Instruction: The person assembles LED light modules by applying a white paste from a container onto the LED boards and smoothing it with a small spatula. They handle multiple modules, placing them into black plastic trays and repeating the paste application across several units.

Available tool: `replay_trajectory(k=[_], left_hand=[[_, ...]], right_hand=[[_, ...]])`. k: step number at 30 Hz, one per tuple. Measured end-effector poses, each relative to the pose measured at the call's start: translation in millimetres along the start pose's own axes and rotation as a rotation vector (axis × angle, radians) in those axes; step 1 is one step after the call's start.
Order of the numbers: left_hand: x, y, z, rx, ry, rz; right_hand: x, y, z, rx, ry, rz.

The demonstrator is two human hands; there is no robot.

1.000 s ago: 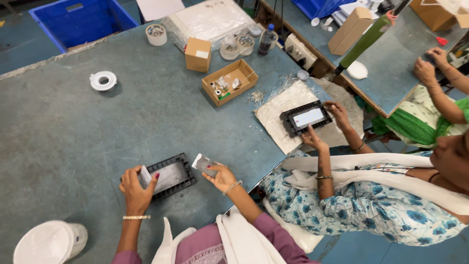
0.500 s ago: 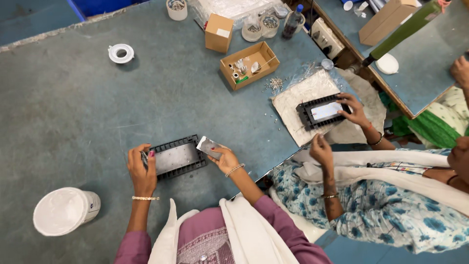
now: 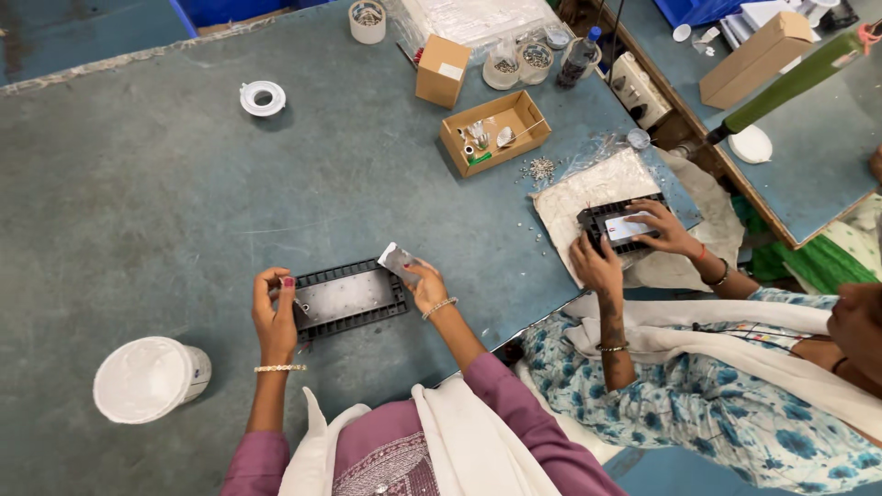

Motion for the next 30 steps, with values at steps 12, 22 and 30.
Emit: replay_trajectory(k=[12,22,30], left_hand=[[-27.5,1.3,-52.0,0.002,-0.269,-0.323],[-48.8,36.7,-67.1,-0.138,-0.220,-0.469],[-45.4,15.7,-60.3,-0.008,-0.320,-0.476]], right_hand=[[-8.6,29.3,-7.7,-0.029,-0.083,-0.019],[0.2,28.0,-14.3,0.063,-0.044,0.100],[6.7,38.2,-9.4,0.008,-0.144,0.065]])
Point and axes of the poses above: each hand's wrist, its own x-axis away from the middle knuckle, its own y-axis out of the palm, z = x × y, the point moved 5 cm from there along -x, towards the middle knuckle, and after that the axes turned 7 degrees about -x, right-handed, at the moved point
